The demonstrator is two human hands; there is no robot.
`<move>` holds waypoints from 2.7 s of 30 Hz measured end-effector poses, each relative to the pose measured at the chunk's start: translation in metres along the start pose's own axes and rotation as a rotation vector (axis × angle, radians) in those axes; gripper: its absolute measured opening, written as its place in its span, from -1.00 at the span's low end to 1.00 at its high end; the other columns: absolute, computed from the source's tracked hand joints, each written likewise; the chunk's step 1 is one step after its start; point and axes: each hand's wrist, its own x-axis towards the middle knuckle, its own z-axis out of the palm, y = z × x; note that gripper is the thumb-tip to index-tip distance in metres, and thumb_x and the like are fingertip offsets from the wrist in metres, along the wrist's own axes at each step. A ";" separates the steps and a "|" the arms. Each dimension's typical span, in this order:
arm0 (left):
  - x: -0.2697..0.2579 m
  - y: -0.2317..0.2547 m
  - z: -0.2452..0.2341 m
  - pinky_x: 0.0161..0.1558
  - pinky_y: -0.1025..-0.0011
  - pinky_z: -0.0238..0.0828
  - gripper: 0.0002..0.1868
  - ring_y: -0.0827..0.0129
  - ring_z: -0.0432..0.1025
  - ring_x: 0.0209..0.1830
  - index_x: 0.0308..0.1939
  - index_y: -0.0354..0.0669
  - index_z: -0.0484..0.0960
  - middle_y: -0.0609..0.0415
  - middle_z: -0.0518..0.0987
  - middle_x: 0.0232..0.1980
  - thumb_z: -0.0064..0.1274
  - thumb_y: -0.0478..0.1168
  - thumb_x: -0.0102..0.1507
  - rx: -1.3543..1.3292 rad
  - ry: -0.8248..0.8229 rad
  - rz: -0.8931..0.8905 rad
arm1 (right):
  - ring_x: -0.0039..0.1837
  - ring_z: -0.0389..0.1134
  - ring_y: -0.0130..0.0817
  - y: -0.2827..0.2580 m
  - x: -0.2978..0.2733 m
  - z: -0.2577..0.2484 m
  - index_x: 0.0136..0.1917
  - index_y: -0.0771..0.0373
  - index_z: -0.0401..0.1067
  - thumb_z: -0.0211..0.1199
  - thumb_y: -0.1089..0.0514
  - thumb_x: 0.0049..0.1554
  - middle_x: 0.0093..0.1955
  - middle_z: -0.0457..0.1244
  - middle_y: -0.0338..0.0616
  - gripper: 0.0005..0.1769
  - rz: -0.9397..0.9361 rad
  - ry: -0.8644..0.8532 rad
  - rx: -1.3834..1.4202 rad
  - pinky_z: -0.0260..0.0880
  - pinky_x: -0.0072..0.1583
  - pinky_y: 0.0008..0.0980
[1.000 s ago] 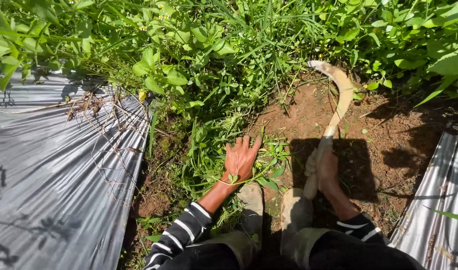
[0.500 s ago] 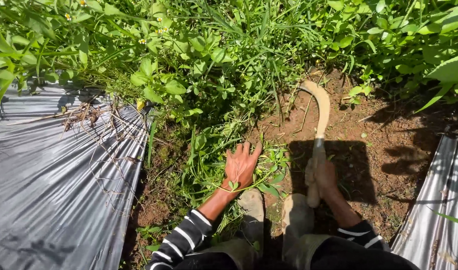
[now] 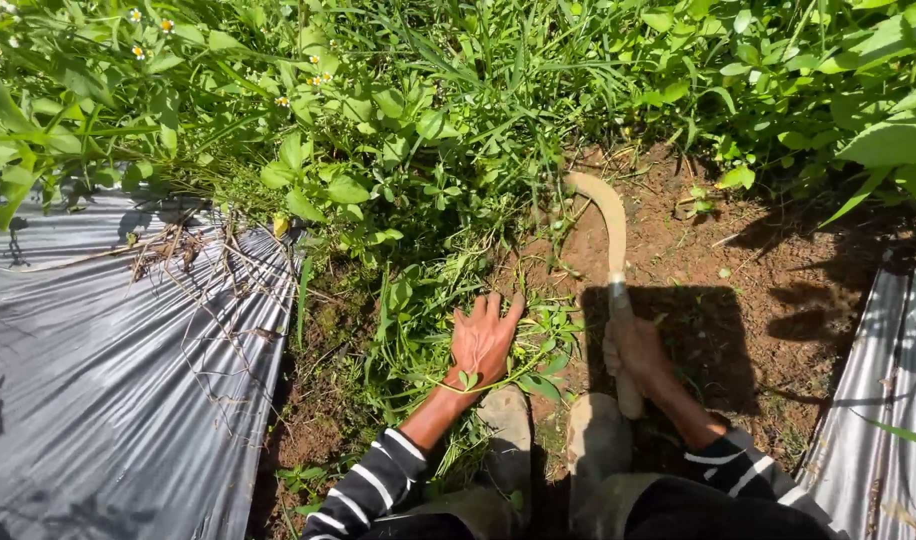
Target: The person is weeding a garden bed by cutting weeds with a sickle and pulling them out by hand.
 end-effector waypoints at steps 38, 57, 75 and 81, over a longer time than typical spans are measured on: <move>0.021 0.027 -0.086 -0.12 -0.07 0.54 -0.32 0.21 0.46 -0.08 0.31 0.07 0.35 -0.11 0.48 -0.04 0.28 -0.30 0.15 0.277 -0.254 0.285 | -0.56 0.27 -0.12 -0.024 -0.015 0.042 -0.52 0.34 0.36 0.02 -0.53 0.24 -0.63 0.20 0.10 -0.06 0.095 0.146 -0.091 0.35 -0.43 -0.22; 0.020 0.034 -0.090 -0.09 -0.10 0.51 -0.28 0.20 0.45 -0.05 0.35 0.07 0.33 -0.09 0.46 0.00 0.29 -0.27 0.15 0.268 -0.261 0.267 | -0.57 0.15 -0.30 -0.027 -0.004 0.025 -0.47 0.23 0.27 -0.04 -0.41 0.32 -0.59 0.11 -0.11 -0.21 0.035 0.077 -0.016 0.25 -0.50 -0.28; 0.021 0.038 -0.102 -0.15 -0.01 0.53 -0.36 0.22 0.50 -0.04 0.31 0.17 0.38 -0.04 0.56 -0.02 0.25 -0.23 0.18 0.305 -0.142 0.278 | -0.58 0.11 -0.21 -0.006 0.027 0.029 -0.38 0.26 0.36 0.13 -0.46 0.25 -0.57 0.11 -0.05 -0.24 0.085 0.099 0.029 0.20 -0.52 -0.25; 0.025 0.032 -0.099 -0.12 -0.06 0.47 -0.29 0.17 0.44 -0.03 0.30 0.14 0.38 -0.09 0.53 0.02 0.32 -0.20 0.09 0.285 -0.172 0.307 | -0.56 0.13 -0.24 -0.033 0.026 0.034 -0.40 0.24 0.28 0.11 -0.04 0.13 -0.56 0.08 -0.06 -0.61 0.019 0.226 0.098 0.15 -0.52 -0.24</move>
